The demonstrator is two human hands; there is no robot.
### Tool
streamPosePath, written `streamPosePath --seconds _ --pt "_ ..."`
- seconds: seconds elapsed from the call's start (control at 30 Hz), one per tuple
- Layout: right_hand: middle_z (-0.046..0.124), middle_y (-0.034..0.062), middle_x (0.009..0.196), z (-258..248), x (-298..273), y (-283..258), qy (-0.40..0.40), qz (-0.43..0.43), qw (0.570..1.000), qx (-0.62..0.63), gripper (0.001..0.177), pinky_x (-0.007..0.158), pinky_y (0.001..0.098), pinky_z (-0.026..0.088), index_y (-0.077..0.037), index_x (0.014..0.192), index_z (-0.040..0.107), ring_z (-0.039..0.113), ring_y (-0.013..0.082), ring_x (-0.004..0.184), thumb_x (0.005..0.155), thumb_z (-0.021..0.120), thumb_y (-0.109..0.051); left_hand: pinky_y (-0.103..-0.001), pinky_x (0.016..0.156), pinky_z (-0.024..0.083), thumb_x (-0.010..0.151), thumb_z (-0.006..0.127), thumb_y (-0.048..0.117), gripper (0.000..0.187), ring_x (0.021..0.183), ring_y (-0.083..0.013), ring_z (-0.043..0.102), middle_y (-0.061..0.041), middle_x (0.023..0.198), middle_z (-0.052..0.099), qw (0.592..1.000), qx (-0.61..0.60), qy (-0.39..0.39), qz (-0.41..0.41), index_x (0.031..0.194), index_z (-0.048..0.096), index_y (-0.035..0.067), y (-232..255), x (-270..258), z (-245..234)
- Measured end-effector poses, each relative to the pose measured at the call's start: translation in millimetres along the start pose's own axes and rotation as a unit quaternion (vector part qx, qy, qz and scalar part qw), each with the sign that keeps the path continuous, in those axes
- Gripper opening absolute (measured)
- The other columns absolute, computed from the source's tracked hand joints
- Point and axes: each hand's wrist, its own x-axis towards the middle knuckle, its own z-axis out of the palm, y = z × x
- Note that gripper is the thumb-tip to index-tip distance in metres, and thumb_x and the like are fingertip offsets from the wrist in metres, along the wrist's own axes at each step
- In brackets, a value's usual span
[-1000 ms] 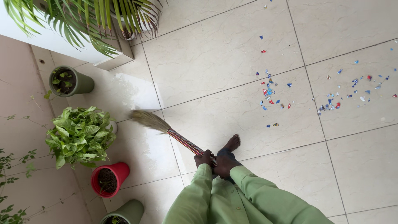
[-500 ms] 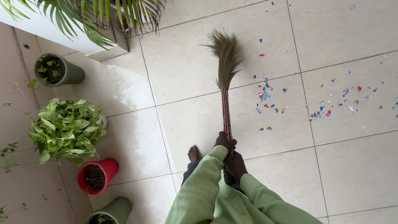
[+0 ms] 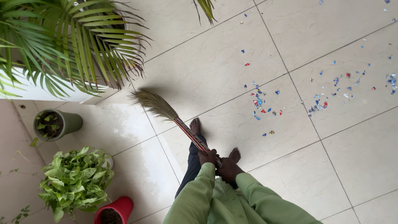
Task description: The person sweeps debris on a tiled floor using a broom, moving the broom in short strokes across the floor and around potted plants.
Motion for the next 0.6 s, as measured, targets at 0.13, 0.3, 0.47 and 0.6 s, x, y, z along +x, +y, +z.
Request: streamPosePath --seconds 0.13,0.3,0.47,0.6 --pt "0.068 0.0107 0.063 14.1 24.2 -3.8 0.055 0.062 0.994 0.07 0.028 0.049 0.0338 0.056 0.004 0.087 0.067 0.067 0.0192 0.051 0.083 0.079 -0.021 -0.041 0.048 0.056 0.079 0.07 0.005 0.046 0.058 -0.0256 0.067 -0.019 0.079 0.064 0.987 0.137 -0.066 -0.051 0.112 0.038 0.0 24.3 14.7 1.9" --pt "0.062 0.0096 0.062 28.5 59.8 -42.1 0.144 0.106 0.94 0.29 0.02 0.045 0.0345 0.052 0.001 0.09 0.064 0.06 0.0191 0.048 0.087 0.07 -0.018 -0.039 0.051 0.059 0.081 0.074 0.01 0.046 0.064 -0.0234 0.072 -0.017 0.084 0.068 0.928 0.321 -0.188 -0.006 0.111 0.042 -0.003 99.4 44.5 37.6" --pt "0.063 0.008 0.064 14.1 76.9 -106.1 0.222 0.056 0.916 0.33 0.024 0.045 0.0338 0.052 0.001 0.093 0.061 0.06 0.0169 0.049 0.089 0.069 -0.02 -0.038 0.051 0.059 0.08 0.074 0.014 0.048 0.065 -0.024 0.072 -0.023 0.088 0.07 0.905 0.344 -0.242 0.061 0.112 0.043 -0.005 168.0 64.7 62.7" --pt "0.068 0.0096 0.069 -3.1 69.3 -136.9 0.217 0.024 0.939 0.266 0.025 0.048 0.0345 0.053 -0.001 0.098 0.061 0.065 0.017 0.052 0.087 0.071 -0.021 -0.029 0.073 0.048 0.084 0.079 0.021 0.039 0.068 -0.0208 0.073 -0.016 0.077 0.081 0.848 0.421 -0.217 0.238 0.107 0.055 0.0 168.4 92.7 52.7"
